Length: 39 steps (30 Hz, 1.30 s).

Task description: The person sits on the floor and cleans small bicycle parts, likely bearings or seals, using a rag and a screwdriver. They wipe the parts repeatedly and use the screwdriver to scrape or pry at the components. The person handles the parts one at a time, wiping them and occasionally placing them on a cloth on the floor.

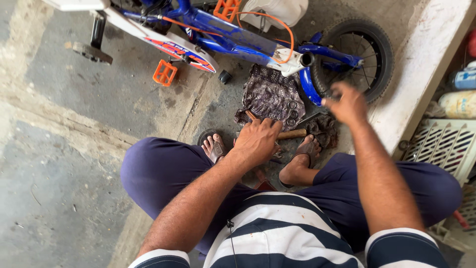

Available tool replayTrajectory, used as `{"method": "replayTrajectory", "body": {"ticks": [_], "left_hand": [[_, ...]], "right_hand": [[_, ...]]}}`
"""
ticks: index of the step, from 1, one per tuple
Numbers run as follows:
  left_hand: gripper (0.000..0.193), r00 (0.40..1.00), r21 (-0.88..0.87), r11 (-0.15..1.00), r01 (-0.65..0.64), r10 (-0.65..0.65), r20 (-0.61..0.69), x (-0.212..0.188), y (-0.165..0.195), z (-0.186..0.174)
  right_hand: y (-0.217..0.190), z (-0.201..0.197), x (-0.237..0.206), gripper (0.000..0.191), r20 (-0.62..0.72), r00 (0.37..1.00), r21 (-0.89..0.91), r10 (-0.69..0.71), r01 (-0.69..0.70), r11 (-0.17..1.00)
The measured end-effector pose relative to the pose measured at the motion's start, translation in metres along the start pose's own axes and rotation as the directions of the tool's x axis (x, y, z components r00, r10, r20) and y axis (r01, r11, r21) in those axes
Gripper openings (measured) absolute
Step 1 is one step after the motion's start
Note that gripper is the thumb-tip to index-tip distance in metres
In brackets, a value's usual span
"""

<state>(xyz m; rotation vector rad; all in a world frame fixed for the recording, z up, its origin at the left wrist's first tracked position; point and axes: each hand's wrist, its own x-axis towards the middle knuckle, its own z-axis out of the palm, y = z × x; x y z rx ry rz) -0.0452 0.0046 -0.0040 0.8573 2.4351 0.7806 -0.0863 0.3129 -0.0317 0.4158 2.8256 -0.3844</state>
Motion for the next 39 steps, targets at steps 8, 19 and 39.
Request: {"method": "replayTrajectory", "body": {"ticks": [8, 19, 39], "left_hand": [[0.057, 0.996, 0.017, 0.995, 0.094, -0.094, -0.009, -0.002, -0.020, 0.002], [0.040, 0.978, 0.041, 0.991, 0.126, -0.117, -0.170, -0.008, -0.053, 0.006], [0.058, 0.988, 0.025, 0.994, 0.104, -0.100, -0.118, -0.010, -0.043, 0.023]], "right_hand": [[0.001, 0.081, -0.045, 0.065, 0.384, 0.923, -0.173, 0.035, 0.035, 0.984], [-0.025, 0.114, -0.053, 0.057, 0.250, 0.942, 0.032, -0.224, 0.223, 0.974], [-0.109, 0.207, -0.118, 0.034, 0.287, 0.568, -0.360, -0.771, 0.810, 0.463]]}}
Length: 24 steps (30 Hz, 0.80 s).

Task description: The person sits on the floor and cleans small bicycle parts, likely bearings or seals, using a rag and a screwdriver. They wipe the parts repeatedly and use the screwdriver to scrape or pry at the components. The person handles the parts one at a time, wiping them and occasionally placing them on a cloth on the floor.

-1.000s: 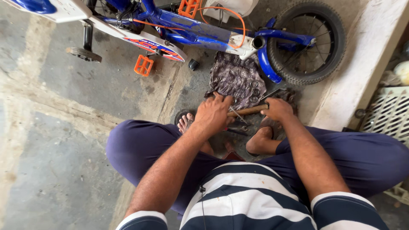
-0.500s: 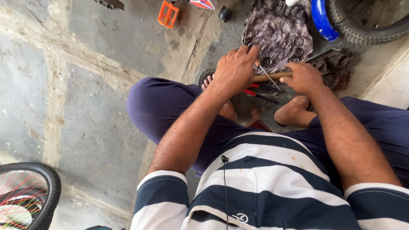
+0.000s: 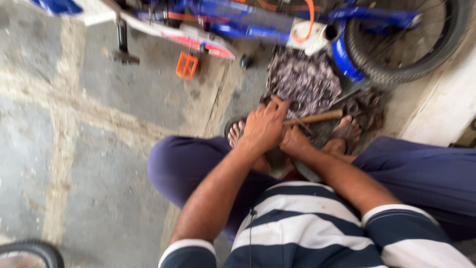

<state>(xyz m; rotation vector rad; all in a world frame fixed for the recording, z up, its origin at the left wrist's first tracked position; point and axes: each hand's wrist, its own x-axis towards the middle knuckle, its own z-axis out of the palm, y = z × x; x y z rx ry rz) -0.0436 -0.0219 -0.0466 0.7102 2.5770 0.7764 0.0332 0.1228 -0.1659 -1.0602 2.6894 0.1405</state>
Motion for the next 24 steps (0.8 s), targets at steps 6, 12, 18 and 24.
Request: {"method": "replayTrajectory", "body": {"ticks": [6, 12, 18, 24], "left_hand": [[0.053, 0.997, -0.005, 1.000, 0.022, -0.021, 0.075, 0.006, 0.004, -0.006], [0.047, 0.991, 0.028, 0.999, 0.033, -0.036, 0.127, 0.015, 0.007, -0.007], [0.049, 0.994, 0.016, 0.999, 0.044, -0.046, 0.103, 0.019, 0.004, -0.010], [0.054, 0.997, -0.039, 0.996, 0.082, -0.082, -0.001, 0.037, 0.000, -0.007]], "right_hand": [[0.002, -0.009, 0.010, 0.034, 0.055, 0.993, 0.236, 0.106, -0.116, 0.965], [0.013, -0.019, 0.010, 0.036, 0.151, 0.965, 0.151, 0.217, -0.239, 0.959], [0.019, -0.014, 0.008, 0.028, 0.360, 0.922, 0.150, 0.146, -0.211, 0.966], [0.022, -0.022, 0.006, 0.016, -0.187, 0.972, 0.422, 0.140, -0.050, 0.905]]}}
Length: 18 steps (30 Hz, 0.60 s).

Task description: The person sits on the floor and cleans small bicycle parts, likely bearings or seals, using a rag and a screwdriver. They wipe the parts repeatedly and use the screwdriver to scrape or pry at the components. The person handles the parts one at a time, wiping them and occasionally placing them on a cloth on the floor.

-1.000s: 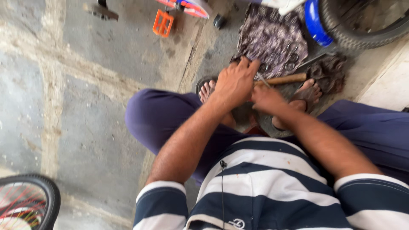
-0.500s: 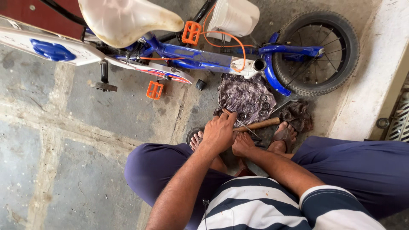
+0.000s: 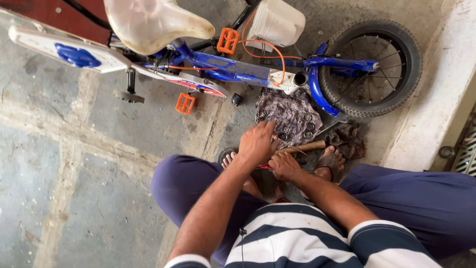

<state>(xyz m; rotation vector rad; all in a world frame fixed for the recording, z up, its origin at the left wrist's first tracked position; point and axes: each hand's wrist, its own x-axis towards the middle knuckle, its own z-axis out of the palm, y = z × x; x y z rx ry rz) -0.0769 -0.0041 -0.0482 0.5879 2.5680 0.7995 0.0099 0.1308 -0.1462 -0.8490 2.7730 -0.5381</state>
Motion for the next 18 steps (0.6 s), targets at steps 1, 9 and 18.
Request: {"method": "replayTrajectory", "body": {"ticks": [1, 9, 18], "left_hand": [[0.056, 0.999, -0.028, 1.000, -0.012, 0.010, -0.047, 0.005, 0.001, 0.001], [0.058, 0.907, -0.524, 0.851, 0.017, -0.234, -0.350, 0.054, 0.001, -0.005], [0.072, 0.716, -0.976, -0.217, 0.024, -0.678, 0.168, 0.107, 0.027, 0.036]], "right_hand": [[0.001, -0.004, 0.001, 0.017, 0.200, 0.975, 0.092, 0.098, -0.118, 0.989], [0.023, -0.042, 0.000, 0.035, 0.582, 0.750, 0.555, 0.316, -0.650, 0.519], [0.060, -0.152, -0.079, 0.070, 0.196, 0.588, 0.404, 0.785, -0.778, 0.482]]}}
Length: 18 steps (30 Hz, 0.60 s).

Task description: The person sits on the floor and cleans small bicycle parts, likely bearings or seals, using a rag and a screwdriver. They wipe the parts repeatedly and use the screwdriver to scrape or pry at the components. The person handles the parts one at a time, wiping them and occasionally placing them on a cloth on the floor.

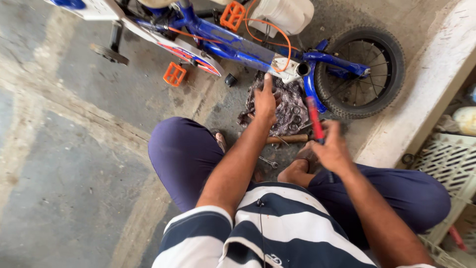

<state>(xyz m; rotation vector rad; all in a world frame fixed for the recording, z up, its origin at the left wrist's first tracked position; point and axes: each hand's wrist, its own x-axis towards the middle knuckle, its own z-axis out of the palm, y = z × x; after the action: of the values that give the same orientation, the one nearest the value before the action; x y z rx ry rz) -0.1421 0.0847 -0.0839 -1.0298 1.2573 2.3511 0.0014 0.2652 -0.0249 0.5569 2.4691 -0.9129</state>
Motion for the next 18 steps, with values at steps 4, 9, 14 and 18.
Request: {"method": "replayTrajectory", "body": {"ticks": [4, 9, 14, 18], "left_hand": [[0.099, 0.997, 0.204, 0.979, -0.009, -0.007, 0.078, -0.001, -0.010, 0.005], [0.110, 0.940, -0.041, 0.990, 0.135, -0.115, 0.320, -0.004, -0.006, 0.016], [0.116, 0.923, -0.085, 0.982, 0.167, -0.126, 0.364, -0.001, -0.007, 0.016], [0.117, 0.916, -0.109, 0.980, 0.168, -0.114, 0.385, 0.002, -0.007, 0.016]], "right_hand": [[-0.004, -0.027, -0.006, 0.093, -0.278, 0.744, -0.300, -0.608, 0.534, 0.791], [-0.015, -0.023, 0.030, 0.086, -0.373, 0.741, -0.418, -0.558, 0.403, 0.814], [-0.031, -0.008, 0.057, 0.093, -0.312, 0.666, -0.533, -0.678, 0.468, 0.705], [-0.047, -0.014, 0.055, 0.094, -0.221, 0.762, -0.522, -0.609, 0.434, 0.734]]}}
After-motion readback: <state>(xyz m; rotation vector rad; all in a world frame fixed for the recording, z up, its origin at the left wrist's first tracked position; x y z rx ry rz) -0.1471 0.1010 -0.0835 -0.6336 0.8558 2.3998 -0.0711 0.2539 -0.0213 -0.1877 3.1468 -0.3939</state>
